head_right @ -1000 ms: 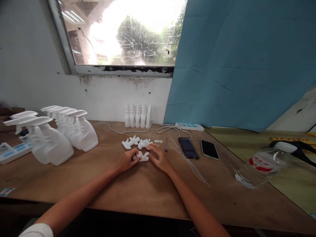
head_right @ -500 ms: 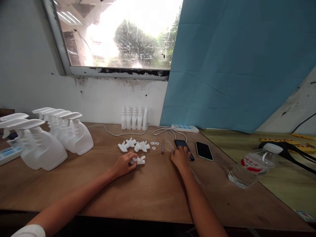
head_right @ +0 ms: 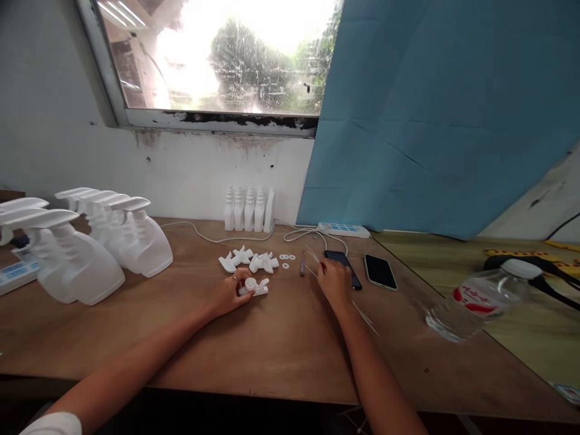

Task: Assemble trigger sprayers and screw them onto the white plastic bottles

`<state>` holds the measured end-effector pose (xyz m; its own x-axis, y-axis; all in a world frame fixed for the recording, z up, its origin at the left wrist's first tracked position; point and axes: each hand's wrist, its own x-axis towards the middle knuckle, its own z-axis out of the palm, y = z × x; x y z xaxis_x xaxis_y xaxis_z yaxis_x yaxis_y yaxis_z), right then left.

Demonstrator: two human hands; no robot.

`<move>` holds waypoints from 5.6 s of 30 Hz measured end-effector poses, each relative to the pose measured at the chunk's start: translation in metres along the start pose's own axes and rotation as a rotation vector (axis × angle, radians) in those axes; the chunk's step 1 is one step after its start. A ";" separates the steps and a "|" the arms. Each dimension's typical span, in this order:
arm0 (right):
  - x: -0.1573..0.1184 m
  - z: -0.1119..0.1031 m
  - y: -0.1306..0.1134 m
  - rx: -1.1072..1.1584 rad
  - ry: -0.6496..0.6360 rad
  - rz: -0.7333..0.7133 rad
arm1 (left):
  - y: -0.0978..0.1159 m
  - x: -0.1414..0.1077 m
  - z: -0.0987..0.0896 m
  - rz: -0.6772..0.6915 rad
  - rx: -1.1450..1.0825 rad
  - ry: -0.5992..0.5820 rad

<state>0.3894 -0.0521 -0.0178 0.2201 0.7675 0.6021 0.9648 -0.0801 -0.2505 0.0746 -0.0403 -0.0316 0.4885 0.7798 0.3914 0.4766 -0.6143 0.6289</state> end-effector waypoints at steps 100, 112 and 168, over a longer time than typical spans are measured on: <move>-0.004 0.039 -0.084 1.724 -0.186 0.580 | -0.074 0.158 -0.056 -0.255 0.079 0.428; 0.026 0.033 -0.042 1.599 0.165 0.504 | -0.141 0.208 -0.056 -0.508 0.037 0.606; -0.010 0.023 -0.078 1.336 -0.215 0.142 | -0.052 -0.003 -0.081 0.374 0.609 0.347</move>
<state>0.3088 -0.0387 -0.0214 0.1595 0.8974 0.4115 0.0348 0.4114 -0.9108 -0.0111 -0.0009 -0.0111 0.4869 0.4403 0.7544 0.6911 -0.7224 -0.0244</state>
